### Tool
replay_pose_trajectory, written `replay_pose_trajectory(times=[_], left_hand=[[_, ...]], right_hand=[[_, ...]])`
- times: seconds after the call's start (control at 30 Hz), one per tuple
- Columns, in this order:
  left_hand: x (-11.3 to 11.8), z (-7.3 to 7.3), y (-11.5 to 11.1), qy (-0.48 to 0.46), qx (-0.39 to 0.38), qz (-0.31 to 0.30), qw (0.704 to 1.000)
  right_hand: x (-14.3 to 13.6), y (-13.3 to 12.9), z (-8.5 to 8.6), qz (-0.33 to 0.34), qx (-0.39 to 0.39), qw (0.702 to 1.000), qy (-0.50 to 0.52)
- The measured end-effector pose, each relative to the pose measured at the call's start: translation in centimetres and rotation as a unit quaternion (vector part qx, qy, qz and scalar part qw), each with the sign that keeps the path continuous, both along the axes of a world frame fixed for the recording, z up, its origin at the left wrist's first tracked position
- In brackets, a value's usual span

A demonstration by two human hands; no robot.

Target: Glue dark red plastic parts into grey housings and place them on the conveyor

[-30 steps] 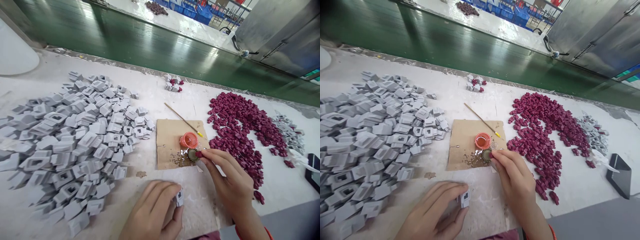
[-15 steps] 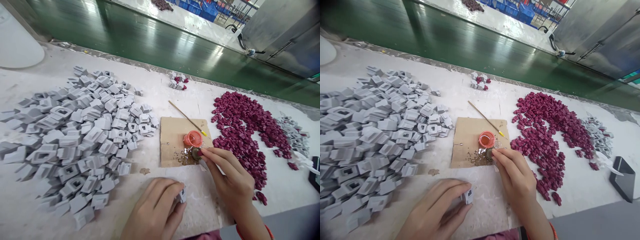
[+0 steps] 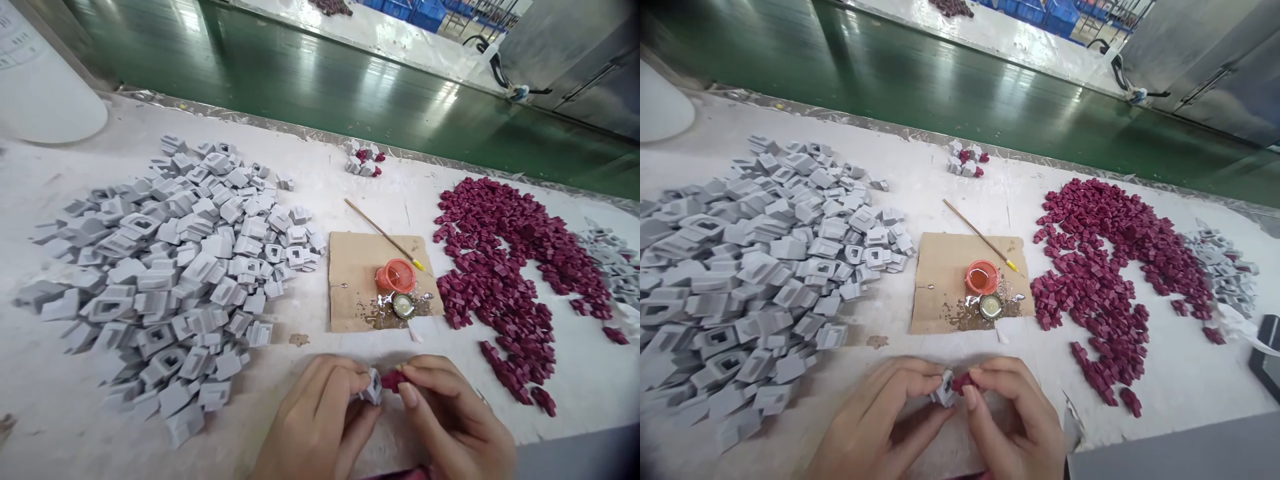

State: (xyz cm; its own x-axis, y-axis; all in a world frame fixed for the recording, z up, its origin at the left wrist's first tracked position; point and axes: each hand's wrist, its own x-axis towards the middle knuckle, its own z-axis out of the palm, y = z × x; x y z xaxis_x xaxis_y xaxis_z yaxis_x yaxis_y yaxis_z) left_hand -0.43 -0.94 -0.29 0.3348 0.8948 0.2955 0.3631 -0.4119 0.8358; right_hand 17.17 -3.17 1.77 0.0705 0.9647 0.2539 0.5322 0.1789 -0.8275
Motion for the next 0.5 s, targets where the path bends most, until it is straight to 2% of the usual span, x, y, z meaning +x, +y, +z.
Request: replay_pose_trajectory(times=[0.17, 0.37, 0.5], left_hand=[[-0.15, 0.09, -0.10, 0.002, -0.008, -0.001, 1.000], [-0.25, -0.04, 0.30, 0.012, -0.003, -0.019, 1.000], [0.06, -0.07, 0.28, 0.030, 0.026, -0.011, 0.999]], right_hand=[[-0.22, 0.07, -0.25, 0.019, 0.007, 1.000, -0.022], [-0.72, 0.58, 0.27, 0.102, 0.074, 0.988, -0.094], [-0.30, 0.77, -0.02, 0.139, 0.054, 0.982, -0.117]])
